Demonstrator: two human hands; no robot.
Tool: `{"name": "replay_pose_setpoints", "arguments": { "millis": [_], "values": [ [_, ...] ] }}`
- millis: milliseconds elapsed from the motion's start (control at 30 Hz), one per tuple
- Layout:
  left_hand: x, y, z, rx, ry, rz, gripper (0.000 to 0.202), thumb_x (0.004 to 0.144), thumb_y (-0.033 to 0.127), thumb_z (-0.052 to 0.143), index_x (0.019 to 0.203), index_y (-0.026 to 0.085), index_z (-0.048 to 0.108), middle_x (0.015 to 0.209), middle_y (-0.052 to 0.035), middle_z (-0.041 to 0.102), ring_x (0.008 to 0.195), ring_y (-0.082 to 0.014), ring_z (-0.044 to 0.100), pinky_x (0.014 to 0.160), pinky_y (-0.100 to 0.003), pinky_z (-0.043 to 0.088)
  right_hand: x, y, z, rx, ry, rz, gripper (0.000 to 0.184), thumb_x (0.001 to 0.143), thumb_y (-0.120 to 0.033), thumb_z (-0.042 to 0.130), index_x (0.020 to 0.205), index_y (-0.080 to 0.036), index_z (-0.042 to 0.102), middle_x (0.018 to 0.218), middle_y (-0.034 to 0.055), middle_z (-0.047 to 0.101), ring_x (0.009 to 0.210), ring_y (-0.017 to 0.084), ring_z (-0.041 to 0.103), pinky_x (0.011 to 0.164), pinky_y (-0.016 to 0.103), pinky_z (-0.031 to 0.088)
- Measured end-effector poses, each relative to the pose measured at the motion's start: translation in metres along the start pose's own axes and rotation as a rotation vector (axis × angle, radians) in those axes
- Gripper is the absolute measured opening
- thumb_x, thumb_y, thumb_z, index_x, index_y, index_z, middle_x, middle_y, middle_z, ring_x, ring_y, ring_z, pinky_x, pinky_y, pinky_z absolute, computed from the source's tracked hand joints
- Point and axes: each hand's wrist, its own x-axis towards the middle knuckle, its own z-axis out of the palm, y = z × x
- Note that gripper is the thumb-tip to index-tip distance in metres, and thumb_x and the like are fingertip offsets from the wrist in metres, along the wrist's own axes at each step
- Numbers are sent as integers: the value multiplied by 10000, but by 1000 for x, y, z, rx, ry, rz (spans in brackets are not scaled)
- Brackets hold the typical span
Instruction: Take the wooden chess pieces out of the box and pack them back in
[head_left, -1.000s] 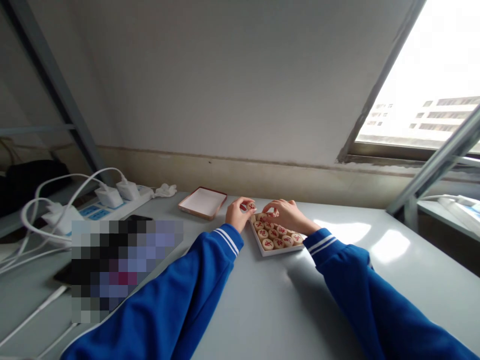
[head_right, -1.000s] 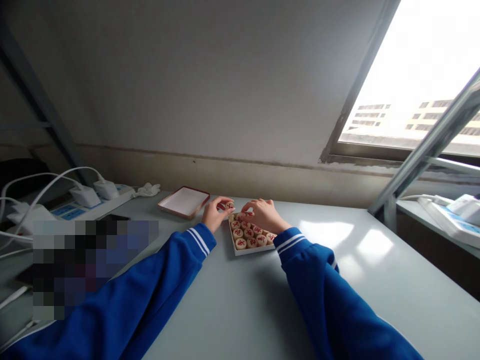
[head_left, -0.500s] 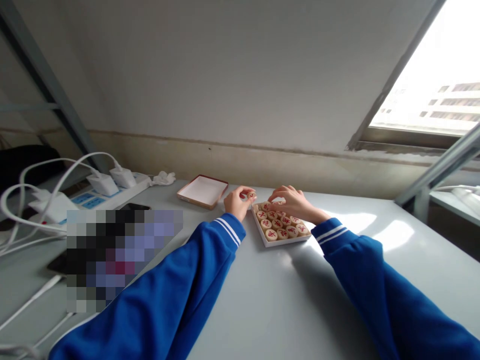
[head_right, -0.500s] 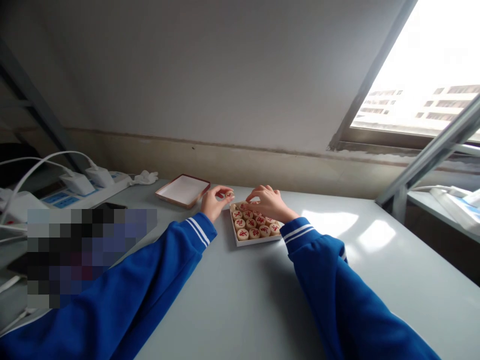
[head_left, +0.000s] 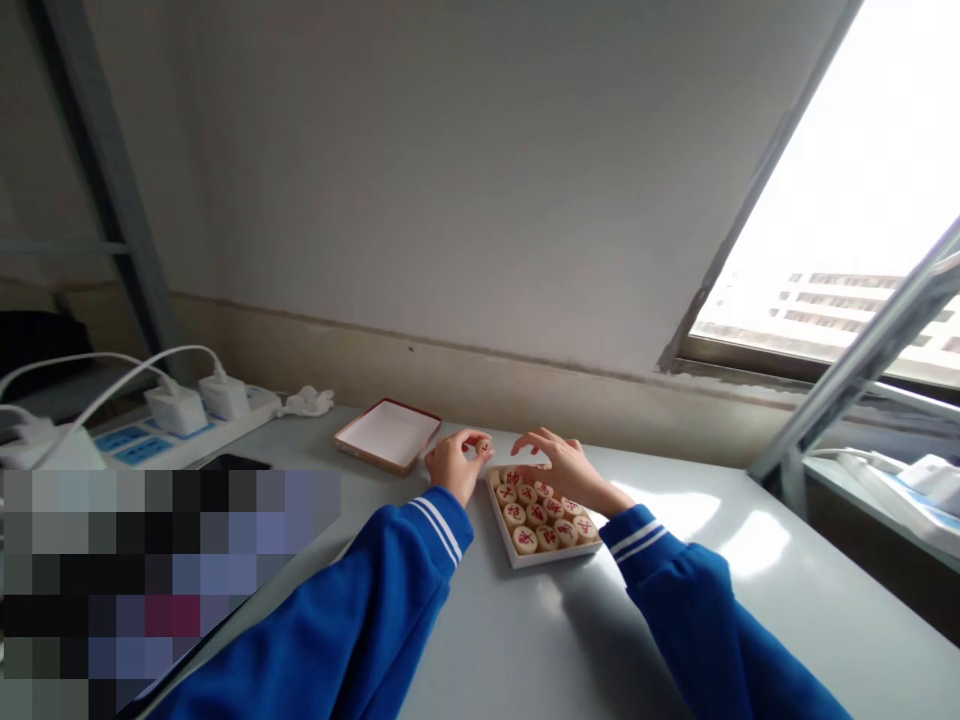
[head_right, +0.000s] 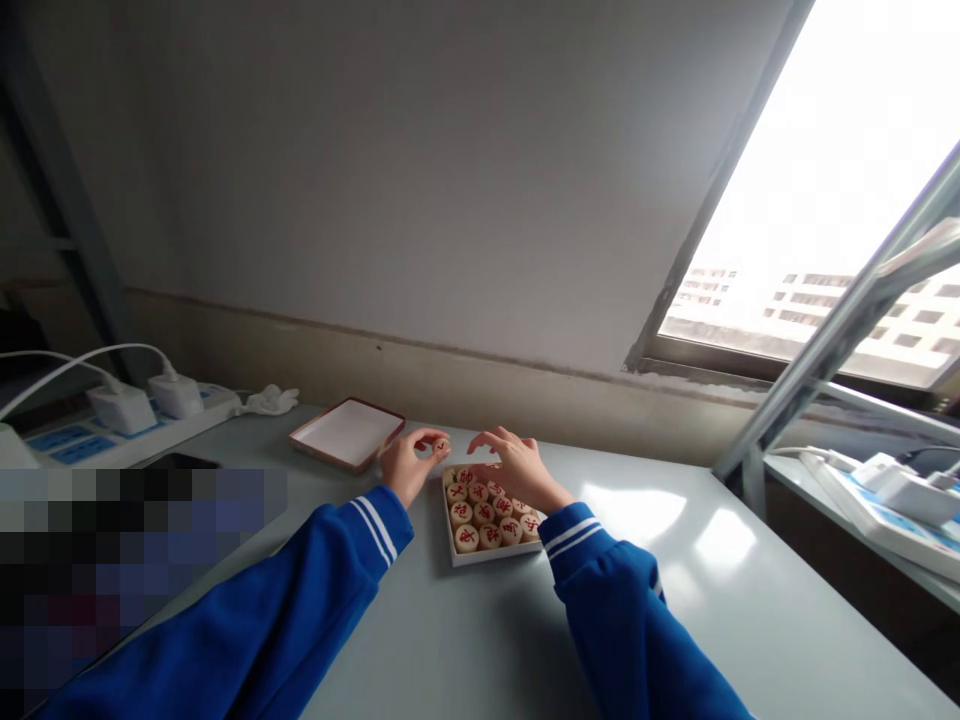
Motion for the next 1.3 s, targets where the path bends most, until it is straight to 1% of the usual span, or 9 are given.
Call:
{"name": "replay_pose_setpoints", "arguments": {
  "millis": [133,233,333,433,567,800,933,1067,1300],
  "values": [
    [0,2,-2,-13,-26,-10,119,629,173,632,743,204,646,747,-21,662,712,-172,557,705,-324,409,0,-2,0,-59,-12,-49,208,800,-414,463,848,-288,621,925,15,607,921,194,502,821,400,291],
    [0,3,-2,-30,-32,-22,117,633,170,626,745,200,638,763,-20,665,738,-179,559,725,-331,405,-2,-6,-2,-118,33,-74,210,800,-417,465,848,-297,630,980,20,586,924,193,494,812,395,289],
    [-1,3,-2,-55,-35,-11,110,644,175,620,752,195,630,774,-21,663,747,-172,563,735,-321,407,-3,-11,-4,-152,75,-110,191,787,-396,498,912,-317,617,1019,21,563,924,186,484,813,384,290],
    [-1,3,-3,-63,-31,0,92,657,181,613,748,192,624,784,-20,662,750,-165,566,739,-312,409,-3,-15,-6,-146,51,-160,176,792,-371,499,908,-339,627,1027,12,562,922,183,475,816,377,295],
    [-2,3,-3,-67,-37,1,93,654,190,617,746,200,621,766,-10,657,741,-159,566,736,-298,409,-4,-14,-5,-124,53,-204,214,816,-395,448,879,-338,644,1123,10,524,1015,201,429,859,393,282],
    [2,-2,-1,-41,-57,12,126,636,160,618,752,211,620,778,12,656,704,-140,545,701,-269,401,-6,-4,-3,-150,90,-183,184,781,-406,502,861,-310,637,1137,9,511,1054,202,403,888,404,264],
    [2,-3,0,-52,-49,25,113,648,173,614,756,205,616,786,9,655,713,-137,542,693,-257,404,-4,-5,3,-61,99,-169,180,793,-389,495,909,-332,621,1144,-3,510,1053,192,402,871,378,280],
    [2,-3,0,-66,-46,41,95,661,204,614,756,200,616,784,3,656,704,-140,537,690,-265,406,-1,-12,9,12,116,-167,198,789,-405,499,938,-351,618,1087,-6,549,990,180,436,829,351,294],
    [3,-2,-2,-115,15,31,147,610,157,642,748,188,600,765,-13,651,695,-148,534,666,-272,403,2,-14,17,12,148,-102,174,774,-420,514,854,-348,650,979,-26,599,898,165,467,768,334,284]
  ]
}}
